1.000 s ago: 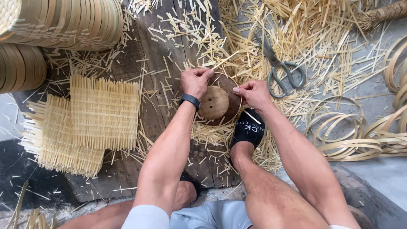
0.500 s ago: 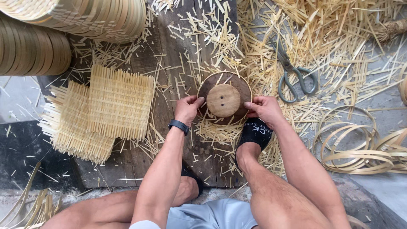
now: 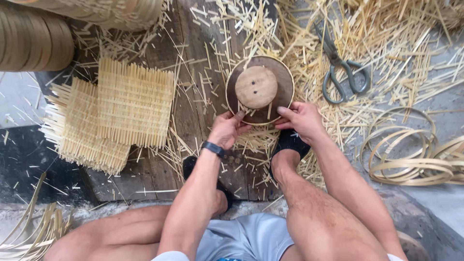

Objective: The person sits on the floor of a bamboo workshop and finishes woven bamboo basket lids. They hold a woven disc on a round wooden mold, trim the overhanging edge with scissors, fit and press a thin bamboo rim ring around the edge, then stack the finished basket with others.

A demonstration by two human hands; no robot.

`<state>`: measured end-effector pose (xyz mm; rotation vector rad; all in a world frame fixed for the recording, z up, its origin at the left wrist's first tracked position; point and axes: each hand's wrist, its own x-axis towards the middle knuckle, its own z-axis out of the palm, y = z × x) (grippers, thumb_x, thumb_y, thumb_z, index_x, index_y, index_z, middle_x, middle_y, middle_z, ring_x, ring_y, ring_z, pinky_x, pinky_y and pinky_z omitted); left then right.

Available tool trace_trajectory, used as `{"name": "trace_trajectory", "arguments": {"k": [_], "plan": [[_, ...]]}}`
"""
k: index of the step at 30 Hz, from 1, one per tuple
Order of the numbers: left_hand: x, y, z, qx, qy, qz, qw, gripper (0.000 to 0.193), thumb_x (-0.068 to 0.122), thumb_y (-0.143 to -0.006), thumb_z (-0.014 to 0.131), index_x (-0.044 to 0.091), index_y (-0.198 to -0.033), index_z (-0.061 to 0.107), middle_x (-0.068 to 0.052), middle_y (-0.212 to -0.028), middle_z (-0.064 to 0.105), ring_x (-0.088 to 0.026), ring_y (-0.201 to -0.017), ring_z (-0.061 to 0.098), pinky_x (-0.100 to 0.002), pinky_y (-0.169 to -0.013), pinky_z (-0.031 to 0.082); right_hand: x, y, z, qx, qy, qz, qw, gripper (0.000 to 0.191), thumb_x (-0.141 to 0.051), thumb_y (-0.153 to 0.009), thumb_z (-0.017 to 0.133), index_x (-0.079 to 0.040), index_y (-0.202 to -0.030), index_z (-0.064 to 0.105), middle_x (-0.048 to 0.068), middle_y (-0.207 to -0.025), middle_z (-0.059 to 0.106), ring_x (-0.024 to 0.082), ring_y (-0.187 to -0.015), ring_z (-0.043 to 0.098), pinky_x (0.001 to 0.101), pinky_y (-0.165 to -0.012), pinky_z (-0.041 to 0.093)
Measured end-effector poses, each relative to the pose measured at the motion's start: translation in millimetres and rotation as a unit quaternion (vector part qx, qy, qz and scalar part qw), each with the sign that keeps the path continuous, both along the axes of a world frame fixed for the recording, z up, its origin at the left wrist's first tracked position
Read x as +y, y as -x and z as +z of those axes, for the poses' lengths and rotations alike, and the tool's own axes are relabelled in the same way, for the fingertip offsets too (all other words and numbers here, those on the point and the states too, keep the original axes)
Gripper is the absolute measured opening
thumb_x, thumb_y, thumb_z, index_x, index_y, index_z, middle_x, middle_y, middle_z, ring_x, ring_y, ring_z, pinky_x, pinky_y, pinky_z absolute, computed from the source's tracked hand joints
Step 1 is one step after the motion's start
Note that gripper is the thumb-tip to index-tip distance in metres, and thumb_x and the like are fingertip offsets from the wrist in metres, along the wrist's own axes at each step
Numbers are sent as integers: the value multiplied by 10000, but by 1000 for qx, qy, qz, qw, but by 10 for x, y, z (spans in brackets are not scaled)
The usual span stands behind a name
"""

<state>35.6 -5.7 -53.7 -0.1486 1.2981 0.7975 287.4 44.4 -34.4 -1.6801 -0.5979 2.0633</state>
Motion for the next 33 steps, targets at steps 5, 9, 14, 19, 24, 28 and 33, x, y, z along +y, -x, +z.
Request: {"name": "trace_trajectory", "arguments": {"k": [5,9,14,19,24,28,33], "plan": [[-124,-224,-161,124,-11,-16,992,263,105,-963,666,-81,-1149,664,-154,-1042,725,-231,-832,716,-328,-693,634,-104,148,-162,-55,-20,0,998,207,-92,-947,709,89,-1047,708,182,-907,746,265,-746,751,360,-633,648],[-62,-109,-30,122,-31,-20,992,246,80,-942,679,-63,-1142,667,-120,-1049,732,-212,-867,721,-360,-718,665,-30,118,-37,-43,-3,15,999,352,-199,-961,707,122,-1102,680,228,-1001,734,305,-807,765,381,-666,665],[55,220,647,286,-311,-178,889,369,97,-968,718,79,-1334,676,-108,-1199,762,-223,-1050,729,-355,-913,620,26,147,344,-21,-105,-4,994,941,-473,-814,793,16,-1467,324,215,-1284,601,293,-1077,709,401,-795,657],[361,-31,1249,397,-459,-322,727,658,353,-843,788,28,-1380,592,-184,-1122,731,-273,-1031,719,-399,-909,578,-3,431,499,-64,-257,60,962,1052,-391,-747,931,78,-1501,367,245,-1352,632,321,-1218,667,403,-1024,572],[448,-293,1271,484,-409,-304,711,541,527,-1050,542,80,-1327,671,-178,-1088,776,-260,-967,764,-367,-814,624,6,606,505,-84,-225,61,969,1024,-304,-729,861,36,-1493,269,205,-1324,561,292,-1173,643,437,-965,594],[498,50,893,427,-290,-208,831,604,594,-1002,463,120,-1292,699,-128,-973,783,-201,-849,775,-339,-687,636,49,303,494,35,-182,76,980,969,-269,-720,785,-38,-1509,272,185,-1224,632,308,-1076,689,433,-976,603],[437,575,294,360,-130,28,924,381,368,-1023,557,68,-1204,705,-88,-1130,731,-169,-1015,704,-330,-966,563,-100,-248,348,373,-148,-125,907,614,-429,-997,629,-15,-1440,530,138,-1344,642,274,-1249,634,472,-1085,525]]}}
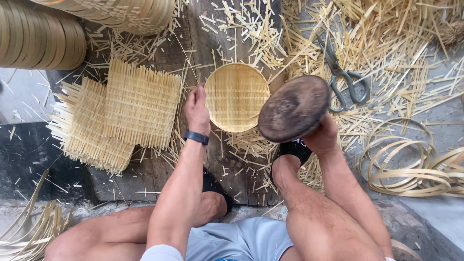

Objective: The person sits on the floor of a bamboo workshop and finishes woven bamboo basket lids. They hold a woven disc on a round wooden mold, trim the overhanging edge with scissors, fit and press a thin bamboo rim ring around the edge, then stack the finished basket with others.

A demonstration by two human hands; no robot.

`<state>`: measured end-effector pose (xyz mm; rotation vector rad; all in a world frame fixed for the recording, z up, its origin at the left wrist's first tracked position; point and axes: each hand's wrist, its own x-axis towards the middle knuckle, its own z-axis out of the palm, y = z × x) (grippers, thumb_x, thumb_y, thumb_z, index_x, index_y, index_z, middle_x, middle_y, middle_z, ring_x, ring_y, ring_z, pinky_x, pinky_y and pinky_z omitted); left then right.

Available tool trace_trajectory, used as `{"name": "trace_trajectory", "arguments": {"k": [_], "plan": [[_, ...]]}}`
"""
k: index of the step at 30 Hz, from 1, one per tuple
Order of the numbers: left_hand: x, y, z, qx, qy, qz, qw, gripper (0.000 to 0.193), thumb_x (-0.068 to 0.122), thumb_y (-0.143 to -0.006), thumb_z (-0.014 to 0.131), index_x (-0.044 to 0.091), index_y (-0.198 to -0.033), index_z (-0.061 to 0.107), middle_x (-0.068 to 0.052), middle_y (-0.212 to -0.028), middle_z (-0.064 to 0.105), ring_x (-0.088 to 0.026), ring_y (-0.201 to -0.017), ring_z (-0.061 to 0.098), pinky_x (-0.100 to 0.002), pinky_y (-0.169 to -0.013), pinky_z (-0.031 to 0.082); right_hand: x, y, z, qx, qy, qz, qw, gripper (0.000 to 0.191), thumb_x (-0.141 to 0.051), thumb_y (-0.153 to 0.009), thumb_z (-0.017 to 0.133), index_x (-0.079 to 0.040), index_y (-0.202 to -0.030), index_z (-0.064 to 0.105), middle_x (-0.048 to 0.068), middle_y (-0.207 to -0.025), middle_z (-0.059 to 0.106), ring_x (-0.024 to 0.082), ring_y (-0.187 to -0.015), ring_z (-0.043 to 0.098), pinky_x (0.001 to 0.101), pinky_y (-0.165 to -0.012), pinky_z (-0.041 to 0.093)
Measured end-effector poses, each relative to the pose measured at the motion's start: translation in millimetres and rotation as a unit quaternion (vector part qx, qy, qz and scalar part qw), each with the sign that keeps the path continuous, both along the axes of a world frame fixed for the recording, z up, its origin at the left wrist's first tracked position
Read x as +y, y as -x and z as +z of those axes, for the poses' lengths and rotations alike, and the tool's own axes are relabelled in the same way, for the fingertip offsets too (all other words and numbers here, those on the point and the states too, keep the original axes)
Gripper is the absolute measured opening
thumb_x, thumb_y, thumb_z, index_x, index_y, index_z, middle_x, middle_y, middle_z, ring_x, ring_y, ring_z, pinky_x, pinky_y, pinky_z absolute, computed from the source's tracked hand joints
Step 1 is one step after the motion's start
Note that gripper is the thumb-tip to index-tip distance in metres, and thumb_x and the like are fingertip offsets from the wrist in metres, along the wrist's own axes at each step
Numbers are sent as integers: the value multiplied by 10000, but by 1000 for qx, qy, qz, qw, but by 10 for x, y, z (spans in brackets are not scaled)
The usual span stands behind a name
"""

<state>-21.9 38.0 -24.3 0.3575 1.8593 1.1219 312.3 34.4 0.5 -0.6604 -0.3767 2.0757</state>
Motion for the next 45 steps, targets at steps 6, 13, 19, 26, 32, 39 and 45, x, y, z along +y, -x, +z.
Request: {"name": "trace_trajectory", "arguments": {"k": [6,13,19,26,32,39,45], "plan": [[-436,-216,-299,-103,59,50,992,248,108,-991,583,51,-1228,629,-119,-1192,706,-274,-1107,672,-425,-979,590,-192,-347,-365,-10,31,-74,997,543,-425,-1015,660,-35,-1389,605,102,-1323,679,273,-1255,648,466,-1124,514],[-583,-53,12,523,-217,-484,667,411,24,-688,611,156,-1075,661,-218,-1368,628,-422,-1324,403,-578,-1107,252,-368,-514,-570,-63,12,-49,997,524,-379,-953,700,-36,-1342,626,98,-1254,704,266,-1161,688,448,-1013,566],[-245,218,448,424,-281,-695,508,477,9,-858,646,19,-1334,646,-138,-1418,617,-272,-1408,470,-439,-1195,401,-376,-439,-445,-69,24,-82,994,613,-405,-972,704,-27,-1434,561,116,-1358,650,292,-1291,619,479,-1128,498],[875,1028,1656,802,-227,-401,380,332,-12,-977,622,-23,-1303,687,-109,-990,749,-196,-823,684,-305,-715,580,-379,-412,-456,-54,38,-84,994,669,-382,-888,675,-25,-1440,552,145,-1358,649,347,-1246,622,521,-1066,494],[1372,1797,2026,719,-267,-242,595,247,-48,-986,624,87,-1111,789,-107,-1017,781,-240,-999,732,-388,-896,580,-440,-469,-717,-111,41,-74,990,505,-258,-931,590,-2,-1366,584,151,-1301,655,317,-1208,631,481,-1058,489],[1490,1957,1793,678,-258,-250,641,190,-12,-959,675,100,-1054,796,-119,-968,782,-249,-916,749,-379,-833,593,-398,-329,-572,-129,15,-58,990,446,-162,-911,576,-3,-1328,582,120,-1243,669,273,-1188,621,447,-1073,462],[1535,1984,1802,639,-184,-262,699,190,-3,-1043,653,105,-1108,795,-113,-947,782,-237,-862,744,-379,-762,590,-380,-266,-527,-141,-17,-22,990,456,-180,-918,597,-10,-1340,567,113,-1187,675,263,-1132,637,444,-1027,483]]}}
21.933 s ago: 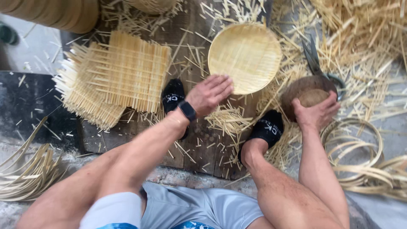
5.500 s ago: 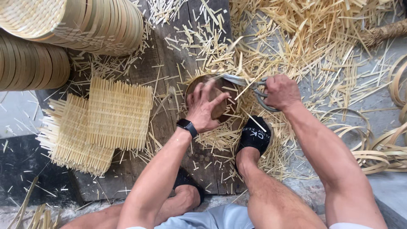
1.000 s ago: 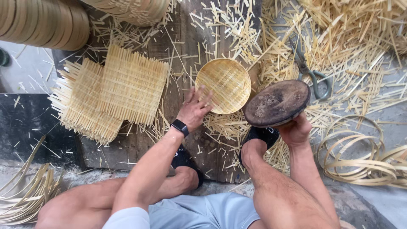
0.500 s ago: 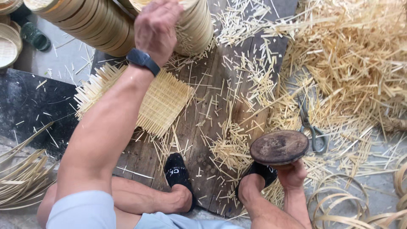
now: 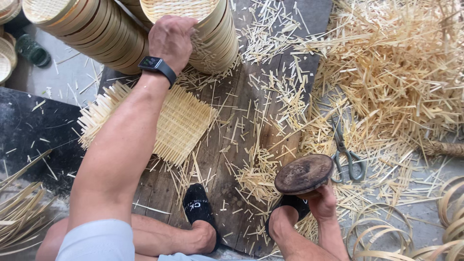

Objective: The person sits on the floor of a bamboo workshop and finishes woven bamboo basket lids. They hold a woven disc on a round wooden mold, trim the overhanging edge with scissors, fit and press a thin bamboo rim ring around the edge, then stack the finished basket with others.

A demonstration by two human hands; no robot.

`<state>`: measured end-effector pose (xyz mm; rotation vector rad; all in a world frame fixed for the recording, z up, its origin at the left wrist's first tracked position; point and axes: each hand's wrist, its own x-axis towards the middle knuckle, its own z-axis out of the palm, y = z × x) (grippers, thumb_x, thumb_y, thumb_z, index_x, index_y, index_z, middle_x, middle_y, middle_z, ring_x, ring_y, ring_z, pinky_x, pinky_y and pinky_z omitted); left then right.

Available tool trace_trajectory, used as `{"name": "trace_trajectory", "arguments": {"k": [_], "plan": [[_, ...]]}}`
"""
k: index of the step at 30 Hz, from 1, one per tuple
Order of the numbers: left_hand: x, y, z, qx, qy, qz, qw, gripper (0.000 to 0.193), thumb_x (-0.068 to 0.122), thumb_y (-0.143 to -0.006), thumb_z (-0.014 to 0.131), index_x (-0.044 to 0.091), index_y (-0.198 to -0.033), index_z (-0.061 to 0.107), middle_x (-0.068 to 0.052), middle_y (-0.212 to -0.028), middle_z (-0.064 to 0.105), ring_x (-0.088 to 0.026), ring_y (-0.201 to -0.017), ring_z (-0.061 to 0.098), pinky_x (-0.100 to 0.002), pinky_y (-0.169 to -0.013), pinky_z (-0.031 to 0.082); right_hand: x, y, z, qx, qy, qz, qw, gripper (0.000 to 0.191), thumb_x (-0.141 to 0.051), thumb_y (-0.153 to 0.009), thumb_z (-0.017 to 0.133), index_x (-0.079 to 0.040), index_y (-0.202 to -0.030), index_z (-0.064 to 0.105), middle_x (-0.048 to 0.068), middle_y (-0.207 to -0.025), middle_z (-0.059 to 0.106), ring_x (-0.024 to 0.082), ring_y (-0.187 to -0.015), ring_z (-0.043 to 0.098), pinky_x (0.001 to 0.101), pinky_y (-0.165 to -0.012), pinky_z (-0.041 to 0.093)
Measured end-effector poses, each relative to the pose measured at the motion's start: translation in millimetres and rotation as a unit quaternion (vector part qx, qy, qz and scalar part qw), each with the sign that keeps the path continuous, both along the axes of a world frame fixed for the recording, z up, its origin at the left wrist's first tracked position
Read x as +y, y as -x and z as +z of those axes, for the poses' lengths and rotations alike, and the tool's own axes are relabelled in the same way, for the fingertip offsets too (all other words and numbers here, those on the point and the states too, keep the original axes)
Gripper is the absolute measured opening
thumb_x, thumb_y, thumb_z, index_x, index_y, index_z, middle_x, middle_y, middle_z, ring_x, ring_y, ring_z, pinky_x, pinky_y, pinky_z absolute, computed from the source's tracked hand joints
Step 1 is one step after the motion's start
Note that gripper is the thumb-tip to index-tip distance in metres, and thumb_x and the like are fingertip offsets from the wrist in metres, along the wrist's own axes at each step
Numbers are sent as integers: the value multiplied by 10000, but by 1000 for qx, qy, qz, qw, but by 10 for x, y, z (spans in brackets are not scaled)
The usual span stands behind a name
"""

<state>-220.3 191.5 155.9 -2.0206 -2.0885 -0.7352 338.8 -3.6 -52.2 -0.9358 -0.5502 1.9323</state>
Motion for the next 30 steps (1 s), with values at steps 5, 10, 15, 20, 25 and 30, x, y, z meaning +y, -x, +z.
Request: {"name": "trace_trajectory", "arguments": {"k": [5,10,15,20,25,30], "plan": [[-102,-159,38,170,-105,9,980,264,105,-930,692,33,-1177,749,-168,-1183,732,-331,-1088,687,-438,-938,553,55,80,-13,10,69,12,997,442,-248,-1006,574,-5,-1374,536,151,-1148,621,302,-972,567,464,-832,413],[-1001,-1518,-681,-179,90,-53,978,486,295,-1027,638,15,-1421,585,-240,-1397,635,-359,-1306,590,-476,-1116,487,299,535,153,112,73,72,988,531,-363,-956,517,-17,-1356,566,158,-1287,665,305,-1215,625,495,-1060,476],[-1707,-2421,-1629,-708,291,220,604,560,335,-934,623,102,-1440,564,-139,-1355,705,-237,-1182,705,-409,-1071,521,551,1004,390,-12,130,66,989,607,-519,-989,440,-40,-1331,589,129,-1233,696,270,-1156,645,473,-1027,488],[-1815,-1988,-1725,-449,415,196,767,498,347,-914,663,190,-1387,668,-96,-1341,703,-206,-1174,681,-382,-1054,523,484,1094,500,-342,-2,95,935,428,-287,-905,693,-16,-1229,621,102,-1063,733,231,-896,706,415,-730,602],[-1913,-982,-1743,36,391,175,903,1003,439,-801,786,55,-1590,301,-239,-1634,241,-387,-1520,256,-510,-1214,227,326,950,381,-446,68,111,885,395,-361,-902,736,11,-1032,699,128,-816,738,181,-596,683,301,-462,571],[-2081,-432,-1683,4,427,195,883,955,442,-855,755,74,-1614,306,-235,-1691,230,-381,-1582,225,-499,-1305,200,226,871,219,-382,48,93,918,448,-403,-908,733,43,-906,693,107,-729,721,146,-538,666,281,-460,544]]}}
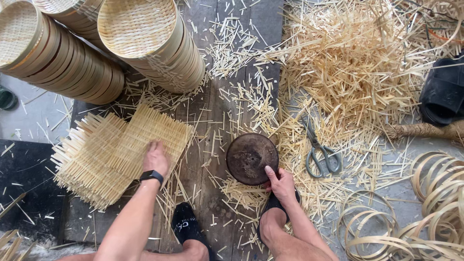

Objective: The person sits on the floor of a bamboo workshop and finishes woven bamboo basket lids. They hold a woven disc on a round wooden mold, trim the overhanging edge with scissors, fit and press a thin bamboo rim ring around the edge, then stack the finished basket with others.

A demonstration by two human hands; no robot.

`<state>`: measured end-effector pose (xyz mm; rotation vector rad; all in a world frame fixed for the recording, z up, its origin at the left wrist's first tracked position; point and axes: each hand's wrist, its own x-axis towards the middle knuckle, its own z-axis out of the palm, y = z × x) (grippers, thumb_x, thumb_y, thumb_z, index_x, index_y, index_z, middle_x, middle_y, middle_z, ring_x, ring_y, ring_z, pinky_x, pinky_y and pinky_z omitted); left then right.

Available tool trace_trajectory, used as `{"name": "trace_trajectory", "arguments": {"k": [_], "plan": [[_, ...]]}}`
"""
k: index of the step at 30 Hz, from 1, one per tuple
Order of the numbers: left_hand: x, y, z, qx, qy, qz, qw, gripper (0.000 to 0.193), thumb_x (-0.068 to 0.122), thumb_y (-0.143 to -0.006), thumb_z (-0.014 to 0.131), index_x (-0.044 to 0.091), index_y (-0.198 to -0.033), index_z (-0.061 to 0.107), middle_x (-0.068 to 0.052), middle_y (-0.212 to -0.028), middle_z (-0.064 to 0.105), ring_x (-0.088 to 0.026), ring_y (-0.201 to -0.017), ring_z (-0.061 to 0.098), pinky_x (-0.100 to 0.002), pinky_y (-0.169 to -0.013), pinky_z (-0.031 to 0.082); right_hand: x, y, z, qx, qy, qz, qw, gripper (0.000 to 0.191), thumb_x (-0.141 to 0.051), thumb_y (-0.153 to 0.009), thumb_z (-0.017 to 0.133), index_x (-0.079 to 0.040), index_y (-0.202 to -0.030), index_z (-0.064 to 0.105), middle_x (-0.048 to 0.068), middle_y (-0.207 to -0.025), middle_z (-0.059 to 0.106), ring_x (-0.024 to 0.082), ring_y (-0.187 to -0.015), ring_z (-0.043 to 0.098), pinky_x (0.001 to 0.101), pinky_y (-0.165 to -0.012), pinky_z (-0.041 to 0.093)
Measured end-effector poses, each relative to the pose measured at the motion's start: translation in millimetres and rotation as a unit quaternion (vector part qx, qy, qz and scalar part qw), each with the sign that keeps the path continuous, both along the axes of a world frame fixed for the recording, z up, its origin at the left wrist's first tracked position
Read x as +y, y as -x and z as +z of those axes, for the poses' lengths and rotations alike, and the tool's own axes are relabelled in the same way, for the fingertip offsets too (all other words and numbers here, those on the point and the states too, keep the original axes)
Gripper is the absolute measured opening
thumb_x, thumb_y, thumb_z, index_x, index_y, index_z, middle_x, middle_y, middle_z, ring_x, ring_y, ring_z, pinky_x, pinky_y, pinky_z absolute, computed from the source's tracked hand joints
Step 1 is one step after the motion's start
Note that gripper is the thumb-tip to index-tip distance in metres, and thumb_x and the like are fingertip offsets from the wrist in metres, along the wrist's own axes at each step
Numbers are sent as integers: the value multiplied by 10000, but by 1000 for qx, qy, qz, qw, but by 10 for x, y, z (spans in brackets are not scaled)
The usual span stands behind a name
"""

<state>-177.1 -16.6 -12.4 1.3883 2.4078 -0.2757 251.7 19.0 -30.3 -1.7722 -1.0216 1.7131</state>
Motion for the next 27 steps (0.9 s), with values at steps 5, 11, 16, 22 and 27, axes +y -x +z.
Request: {"name": "trace_trajectory", "arguments": {"k": [5,11,16,22,27], "plan": [[25,-129,221,-23,86,48,995,1382,635,-689,859,57,-1641,42,-277,-1671,-30,-415,-1499,16,-523,-1200,114,1,5,-21,6,-11,-1,1000,431,-389,-903,734,39,-917,687,83,-736,723,140,-543,676,274,-447,544],[-36,-87,274,12,61,-4,998,1108,458,-760,820,39,-1600,232,-251,-1696,113,-433,-1565,132,-483,-1264,219,-37,11,74,14,-37,-32,999,382,-341,-886,760,30,-952,697,81,-740,723,143,-532,659,271,-431,524],[-130,-39,337,-38,-52,-5,998,655,137,-861,657,69,-1479,451,-265,-1486,484,-386,-1384,489,-438,-1221,370,-50,-14,30,28,-53,-36,998,365,-320,-889,769,34,-953,705,86,-757,719,135,-553,667,271,-433,525],[-106,-601,741,-28,-304,-42,951,421,-46,-929,508,-21,-1332,629,-256,-1291,682,-368,-1144,679,-434,-1032,518,-111,-65,-109,104,-110,-131,980,311,-293,-975,651,4,-1066,659,48,-802,686,121,-599,663,259,-456,538],[-254,-1712,723,-264,-350,-282,853,476,-119,-969,470,77,-1366,647,-164,-1378,666,-293,-1342,626,-433,-1212,454,-19,-257,-128,306,-111,-197,925,393,-344,-984,619,21,-1124,662,40,-926,700,113,-809,659,233,-715,561]]}}
